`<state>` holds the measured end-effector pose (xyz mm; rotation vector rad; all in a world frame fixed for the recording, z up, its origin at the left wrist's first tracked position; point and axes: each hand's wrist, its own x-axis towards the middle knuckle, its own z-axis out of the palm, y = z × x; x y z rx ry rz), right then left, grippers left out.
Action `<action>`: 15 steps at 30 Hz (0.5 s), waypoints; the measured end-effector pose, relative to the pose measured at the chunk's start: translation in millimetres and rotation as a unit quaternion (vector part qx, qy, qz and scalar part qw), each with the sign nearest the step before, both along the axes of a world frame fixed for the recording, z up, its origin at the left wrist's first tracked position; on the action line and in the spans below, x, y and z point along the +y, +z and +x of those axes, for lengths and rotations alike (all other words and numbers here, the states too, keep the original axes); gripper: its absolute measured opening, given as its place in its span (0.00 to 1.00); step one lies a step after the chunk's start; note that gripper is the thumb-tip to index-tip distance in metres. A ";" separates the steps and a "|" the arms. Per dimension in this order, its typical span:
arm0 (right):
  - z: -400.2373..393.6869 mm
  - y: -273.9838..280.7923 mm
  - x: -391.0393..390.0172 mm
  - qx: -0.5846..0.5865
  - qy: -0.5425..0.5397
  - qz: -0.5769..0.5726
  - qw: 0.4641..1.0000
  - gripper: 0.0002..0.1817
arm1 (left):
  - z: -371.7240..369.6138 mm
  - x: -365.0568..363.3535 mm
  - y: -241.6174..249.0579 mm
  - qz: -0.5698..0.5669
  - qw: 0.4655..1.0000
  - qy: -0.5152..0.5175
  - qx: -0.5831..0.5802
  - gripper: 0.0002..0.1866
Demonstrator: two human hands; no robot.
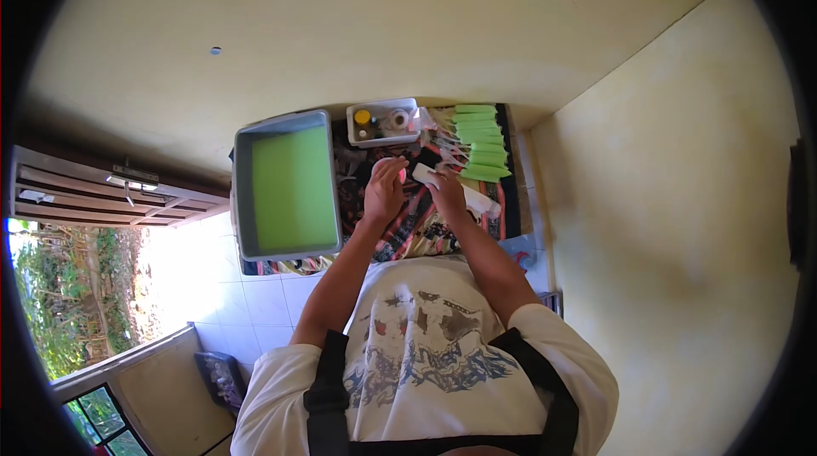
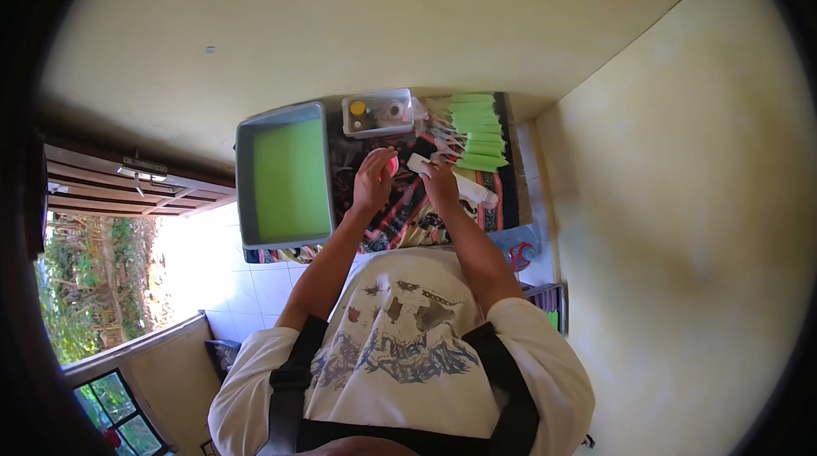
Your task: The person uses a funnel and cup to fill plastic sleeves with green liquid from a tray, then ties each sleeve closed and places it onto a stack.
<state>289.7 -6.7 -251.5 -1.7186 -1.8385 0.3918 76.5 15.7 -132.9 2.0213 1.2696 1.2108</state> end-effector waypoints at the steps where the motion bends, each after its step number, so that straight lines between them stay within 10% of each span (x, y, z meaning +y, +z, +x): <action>1: -13.3 -1.2 11.1 -0.025 0.006 -0.002 1.000 0.21 | -9.7 5.1 -2.8 0.007 1.000 -0.006 -0.001 0.19; 15: -42.7 3.1 12.5 0.033 -0.164 -0.074 0.983 0.09 | -46.8 0.0 -13.8 -0.017 1.000 0.011 -0.023 0.15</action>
